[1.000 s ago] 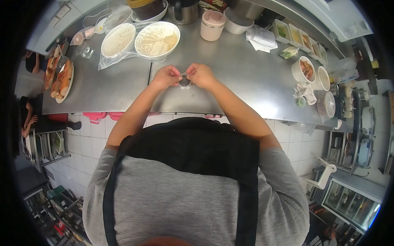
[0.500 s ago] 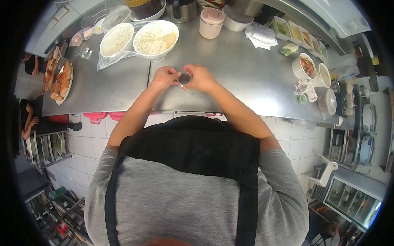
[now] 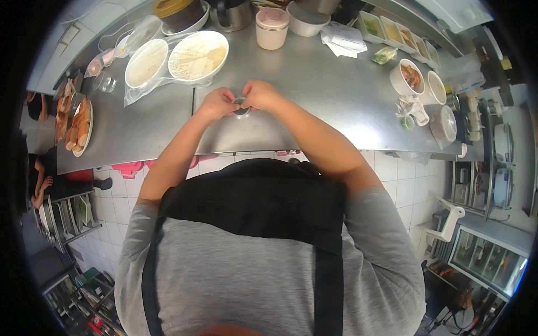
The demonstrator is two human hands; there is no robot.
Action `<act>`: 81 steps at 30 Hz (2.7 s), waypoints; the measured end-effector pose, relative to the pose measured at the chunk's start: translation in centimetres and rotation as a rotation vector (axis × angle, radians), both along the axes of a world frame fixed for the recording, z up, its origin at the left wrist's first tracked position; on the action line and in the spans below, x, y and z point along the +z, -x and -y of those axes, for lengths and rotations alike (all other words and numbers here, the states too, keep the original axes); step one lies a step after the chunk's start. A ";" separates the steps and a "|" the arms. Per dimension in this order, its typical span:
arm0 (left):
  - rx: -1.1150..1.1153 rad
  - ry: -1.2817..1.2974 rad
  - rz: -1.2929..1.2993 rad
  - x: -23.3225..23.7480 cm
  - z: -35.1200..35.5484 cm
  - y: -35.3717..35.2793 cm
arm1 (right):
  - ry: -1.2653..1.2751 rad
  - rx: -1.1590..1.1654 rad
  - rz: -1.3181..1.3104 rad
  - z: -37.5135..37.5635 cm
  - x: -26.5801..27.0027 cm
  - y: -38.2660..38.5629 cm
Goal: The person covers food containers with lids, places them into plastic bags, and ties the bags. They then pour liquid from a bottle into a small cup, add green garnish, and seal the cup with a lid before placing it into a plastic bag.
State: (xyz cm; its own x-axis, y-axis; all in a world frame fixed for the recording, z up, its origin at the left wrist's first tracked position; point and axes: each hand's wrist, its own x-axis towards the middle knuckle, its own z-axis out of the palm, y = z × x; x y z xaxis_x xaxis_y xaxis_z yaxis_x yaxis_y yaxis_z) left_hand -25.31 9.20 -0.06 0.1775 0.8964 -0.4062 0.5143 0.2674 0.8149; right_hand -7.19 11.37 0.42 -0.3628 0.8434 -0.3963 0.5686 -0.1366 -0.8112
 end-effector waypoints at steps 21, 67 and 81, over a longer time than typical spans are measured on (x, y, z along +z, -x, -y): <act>-0.184 -0.013 -0.019 5.1 0.0 -7.9 | -0.892 -0.453 0.416 9.7 1.9 -29.3; -0.856 -0.308 -0.193 5.1 17.3 -28.2 | 0.080 0.051 -0.165 29.1 11.8 -50.7; -1.089 -0.111 -0.144 4.6 15.1 -40.6 | -0.591 -0.001 0.446 10.8 20.0 -72.1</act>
State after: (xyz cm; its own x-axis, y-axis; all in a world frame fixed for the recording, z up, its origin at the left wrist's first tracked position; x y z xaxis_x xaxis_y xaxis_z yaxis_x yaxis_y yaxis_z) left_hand 15.27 -5.86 4.51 0.8517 0.3220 -0.4134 0.5223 -0.4570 0.7200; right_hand 64.95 0.57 20.39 -0.2725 0.9620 0.0149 0.8614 0.2508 -0.4417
